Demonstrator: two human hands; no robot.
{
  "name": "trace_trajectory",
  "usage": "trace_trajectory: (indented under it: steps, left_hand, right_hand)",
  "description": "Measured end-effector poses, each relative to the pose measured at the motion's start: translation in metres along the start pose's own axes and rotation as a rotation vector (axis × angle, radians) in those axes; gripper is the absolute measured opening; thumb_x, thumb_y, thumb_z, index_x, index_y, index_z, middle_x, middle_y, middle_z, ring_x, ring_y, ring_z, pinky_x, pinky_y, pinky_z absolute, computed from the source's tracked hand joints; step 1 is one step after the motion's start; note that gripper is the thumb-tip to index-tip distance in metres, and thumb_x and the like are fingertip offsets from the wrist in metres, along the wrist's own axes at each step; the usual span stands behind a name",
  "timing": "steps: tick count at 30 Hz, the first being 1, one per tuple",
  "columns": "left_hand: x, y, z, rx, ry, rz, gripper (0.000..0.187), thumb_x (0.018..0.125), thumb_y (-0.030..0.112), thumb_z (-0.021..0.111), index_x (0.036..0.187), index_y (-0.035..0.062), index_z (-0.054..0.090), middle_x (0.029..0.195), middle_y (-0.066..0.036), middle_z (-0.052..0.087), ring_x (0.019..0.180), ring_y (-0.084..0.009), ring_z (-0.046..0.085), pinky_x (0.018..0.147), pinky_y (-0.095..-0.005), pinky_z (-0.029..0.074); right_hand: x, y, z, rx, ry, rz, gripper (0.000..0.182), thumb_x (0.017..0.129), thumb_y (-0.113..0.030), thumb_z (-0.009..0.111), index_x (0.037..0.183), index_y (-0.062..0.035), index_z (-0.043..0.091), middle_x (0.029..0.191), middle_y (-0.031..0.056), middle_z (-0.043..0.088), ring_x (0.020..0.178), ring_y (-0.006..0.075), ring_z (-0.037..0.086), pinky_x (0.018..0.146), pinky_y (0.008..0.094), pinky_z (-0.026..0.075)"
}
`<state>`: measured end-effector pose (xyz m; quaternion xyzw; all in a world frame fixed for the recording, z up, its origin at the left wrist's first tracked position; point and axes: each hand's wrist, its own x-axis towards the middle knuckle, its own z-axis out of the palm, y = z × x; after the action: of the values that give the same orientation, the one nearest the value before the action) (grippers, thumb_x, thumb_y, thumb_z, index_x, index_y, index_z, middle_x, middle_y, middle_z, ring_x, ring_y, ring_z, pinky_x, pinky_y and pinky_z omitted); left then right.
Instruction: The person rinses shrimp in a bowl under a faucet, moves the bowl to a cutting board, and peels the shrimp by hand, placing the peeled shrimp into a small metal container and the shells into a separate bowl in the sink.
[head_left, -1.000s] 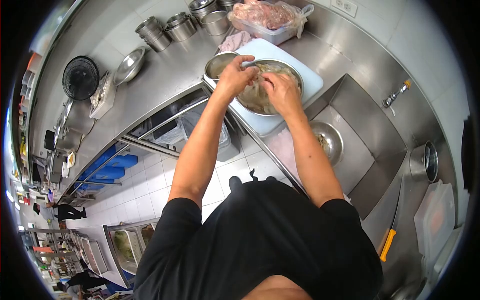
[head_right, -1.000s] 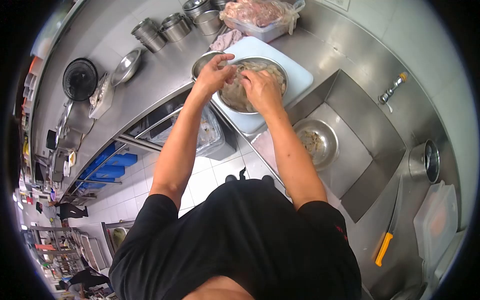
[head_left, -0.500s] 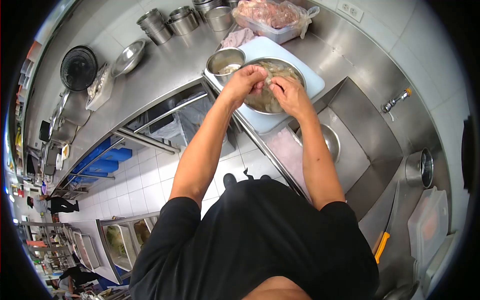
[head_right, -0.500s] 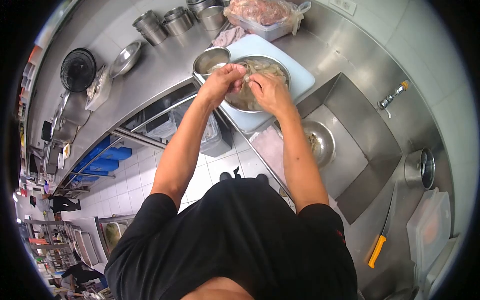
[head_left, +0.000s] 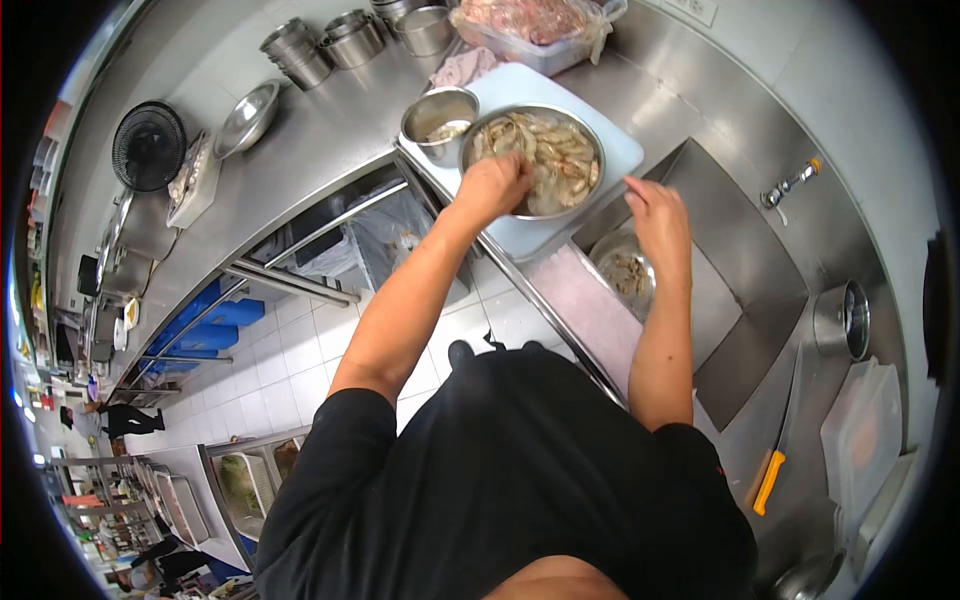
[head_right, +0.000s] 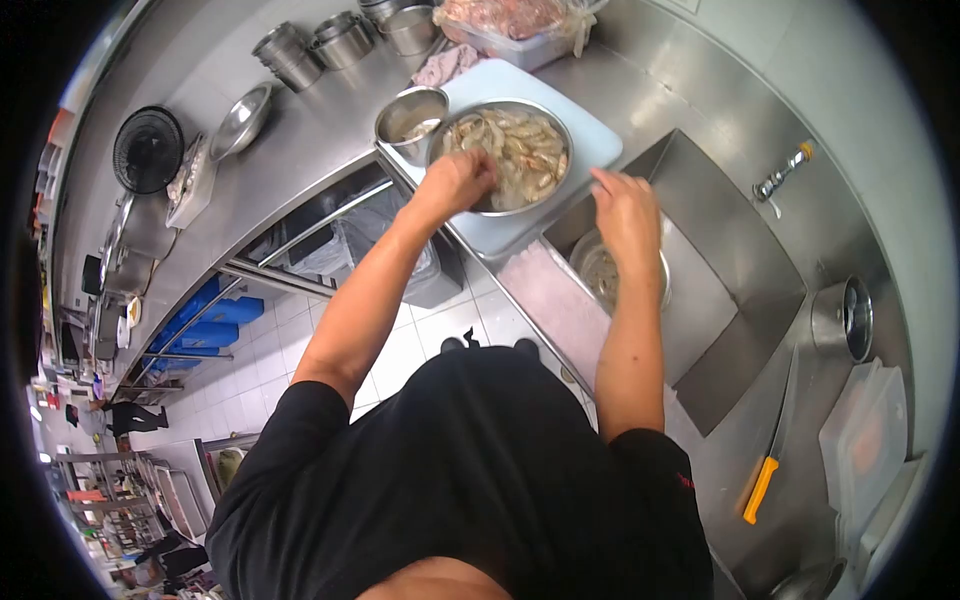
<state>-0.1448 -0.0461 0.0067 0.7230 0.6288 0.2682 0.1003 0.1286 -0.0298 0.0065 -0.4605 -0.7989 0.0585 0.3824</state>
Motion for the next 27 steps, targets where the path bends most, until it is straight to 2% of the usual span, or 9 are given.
trace_trajectory:
  steps: [3,6,9,13,18,20,23,25,27]
  left_hand:
    - [0.000,0.020,-0.009,-0.400,0.012,-0.234,0.019,0.087,0.020,0.065,0.094,0.0017,0.065,0.076,-0.012,0.069,0.071,-0.0245,0.068,0.071,-0.0356,0.054]
    - [0.008,0.002,0.005,-0.818,-0.088,-0.314,0.019,0.090,0.016,0.065,0.097,-0.0011,0.064,0.078,-0.006,0.070,0.072,-0.0137,0.066,0.070,-0.0277,0.053]
    - [-0.001,0.032,-0.027,-0.889,-0.099,-0.321,0.018,0.093,0.015,0.063,0.098,-0.0020,0.063,0.082,-0.006,0.070,0.075,-0.0109,0.065,0.069,-0.0246,0.053]
    - [-0.008,0.024,-0.034,-0.741,-0.069,-0.328,0.017,0.092,0.014,0.063,0.097,-0.0026,0.063,0.084,-0.007,0.070,0.075,-0.0113,0.064,0.068,-0.0242,0.052]
    - [-0.016,0.019,-0.042,-0.673,-0.046,-0.310,0.017,0.093,0.014,0.063,0.098,-0.0028,0.062,0.084,-0.006,0.069,0.076,-0.0112,0.064,0.068,-0.0251,0.051]
    - [-0.016,0.021,-0.045,-0.784,-0.047,-0.306,0.018,0.093,0.014,0.063,0.100,-0.0022,0.061,0.085,-0.006,0.069,0.078,-0.0110,0.063,0.071,-0.0250,0.051]
    - [-0.018,0.010,-0.041,-0.942,-0.064,-0.262,0.020,0.095,0.019,0.062,0.107,0.0030,0.059,0.090,-0.003,0.069,0.082,-0.0087,0.062,0.071,-0.0223,0.047]
    - [-0.021,0.002,-0.036,-1.082,-0.056,-0.217,0.022,0.096,0.025,0.061,0.108,0.0071,0.059,0.093,-0.001,0.069,0.081,-0.0067,0.062,0.066,-0.0194,0.043]
    - [-0.022,-0.003,-0.032,-1.280,-0.044,-0.262,0.021,0.097,0.021,0.059,0.113,0.0075,0.056,0.096,-0.002,0.069,0.085,-0.0086,0.063,0.069,-0.0213,0.048]
  right_hand:
    - [0.017,-0.037,0.017,0.160,0.001,-0.071,0.023,0.086,-0.013,0.063,0.107,-0.0074,0.070,0.094,0.0172,0.069,0.091,0.0356,0.062,0.081,0.0435,0.049]
    - [0.032,-0.054,0.040,0.267,-0.052,-0.114,0.022,0.087,-0.014,0.061,0.106,-0.0061,0.069,0.090,0.0187,0.069,0.085,0.0366,0.064,0.076,0.0442,0.051]
    - [0.041,-0.063,0.057,0.371,-0.029,-0.100,0.022,0.087,-0.014,0.060,0.106,-0.0054,0.069,0.084,0.0184,0.069,0.078,0.0375,0.066,0.071,0.0441,0.053]
    - [0.047,-0.073,0.061,0.402,-0.140,-0.083,0.021,0.087,-0.015,0.060,0.103,-0.0038,0.069,0.081,0.0173,0.069,0.078,0.0353,0.068,0.071,0.0432,0.054]
    - [0.054,-0.082,0.067,0.421,-0.236,-0.020,0.023,0.085,-0.014,0.059,0.102,-0.0023,0.068,0.087,0.0193,0.069,0.080,0.0336,0.068,0.071,0.0417,0.054]
    - [0.059,-0.083,0.068,0.465,-0.236,0.025,0.024,0.084,-0.014,0.058,0.103,-0.0020,0.067,0.088,0.0205,0.069,0.081,0.0331,0.068,0.071,0.0402,0.054]
    - [0.063,-0.080,0.072,0.491,-0.281,0.051,0.024,0.087,-0.013,0.056,0.104,-0.0009,0.067,0.084,0.0163,0.070,0.075,0.0285,0.069,0.070,0.0367,0.054]
    - [0.063,-0.071,0.077,0.716,-0.353,0.104,0.022,0.091,-0.011,0.053,0.104,0.0002,0.067,0.082,0.0067,0.069,0.071,0.0185,0.064,0.067,0.0315,0.052]
    - [0.064,-0.069,0.082,0.860,-0.360,0.121,0.022,0.094,-0.011,0.051,0.104,0.0019,0.066,0.083,0.0008,0.067,0.071,0.0127,0.061,0.066,0.0287,0.051]
